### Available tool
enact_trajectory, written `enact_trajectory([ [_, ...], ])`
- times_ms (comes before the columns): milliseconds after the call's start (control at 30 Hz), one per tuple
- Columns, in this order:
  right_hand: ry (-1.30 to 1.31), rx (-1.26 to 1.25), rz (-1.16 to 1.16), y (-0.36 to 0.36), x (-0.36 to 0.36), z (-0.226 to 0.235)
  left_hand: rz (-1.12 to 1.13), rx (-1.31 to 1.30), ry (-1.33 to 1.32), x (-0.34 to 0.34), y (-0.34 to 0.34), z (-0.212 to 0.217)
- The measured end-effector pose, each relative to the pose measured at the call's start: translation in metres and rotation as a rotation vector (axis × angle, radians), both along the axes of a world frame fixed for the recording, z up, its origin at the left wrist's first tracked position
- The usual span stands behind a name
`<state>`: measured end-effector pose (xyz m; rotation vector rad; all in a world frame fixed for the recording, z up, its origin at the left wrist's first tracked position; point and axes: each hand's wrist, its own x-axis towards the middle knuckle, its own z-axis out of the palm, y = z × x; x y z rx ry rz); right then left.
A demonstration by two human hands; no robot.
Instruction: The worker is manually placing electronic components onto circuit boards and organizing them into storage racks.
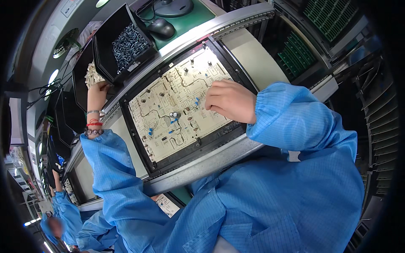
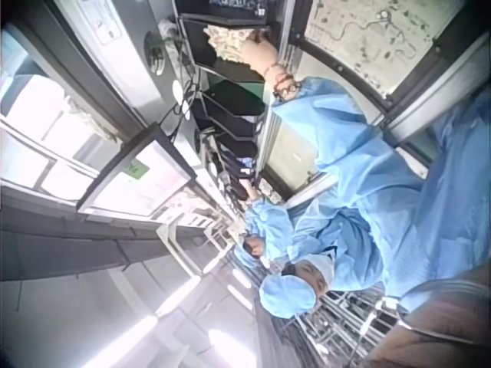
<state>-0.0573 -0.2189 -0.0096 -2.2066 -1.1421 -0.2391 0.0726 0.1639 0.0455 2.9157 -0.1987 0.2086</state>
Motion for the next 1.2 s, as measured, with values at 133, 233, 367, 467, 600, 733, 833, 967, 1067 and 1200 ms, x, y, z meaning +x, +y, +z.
enact_trajectory([
  [133,0.109,0.012,0.017,0.006,0.001,0.003,-0.007,-0.07,-0.104,0.006,0.018,-0.004],
  [233,0.098,0.018,0.065,0.01,0.003,0.003,0.008,-0.032,-0.048,0.008,0.024,-0.006],
  [367,0.014,-0.046,0.153,0.007,0.002,0.015,0.026,-0.377,-0.303,0.003,0.03,-0.006],
  [467,0.058,0.085,-0.027,-0.01,0.004,0.029,0.129,-1.11,-0.187,-0.013,0.019,0.003],
  [600,0.069,0.073,-0.318,-0.049,0.027,0.027,0.098,-1.488,0.051,-0.045,0.007,0.021],
  [733,0.254,0.124,-0.41,-0.068,0.039,-0.006,-0.002,-1.605,0.34,-0.073,-0.036,0.037],
  [833,0.657,0.219,-0.452,-0.052,0.031,-0.001,-0.031,-1.552,0.468,-0.084,-0.063,0.037],
  [967,0.579,0.211,-0.419,-0.053,0.035,-0.013,-0.143,-1.42,0.597,-0.09,-0.096,0.022],
  [1067,0.599,0.283,-0.4,-0.056,0.037,-0.021,-0.131,-1.197,0.638,-0.091,-0.133,0.014],
  [1200,0.594,0.233,-0.4,-0.054,0.038,-0.02,-0.2,-1.142,0.777,-0.084,-0.181,-0.004],
])
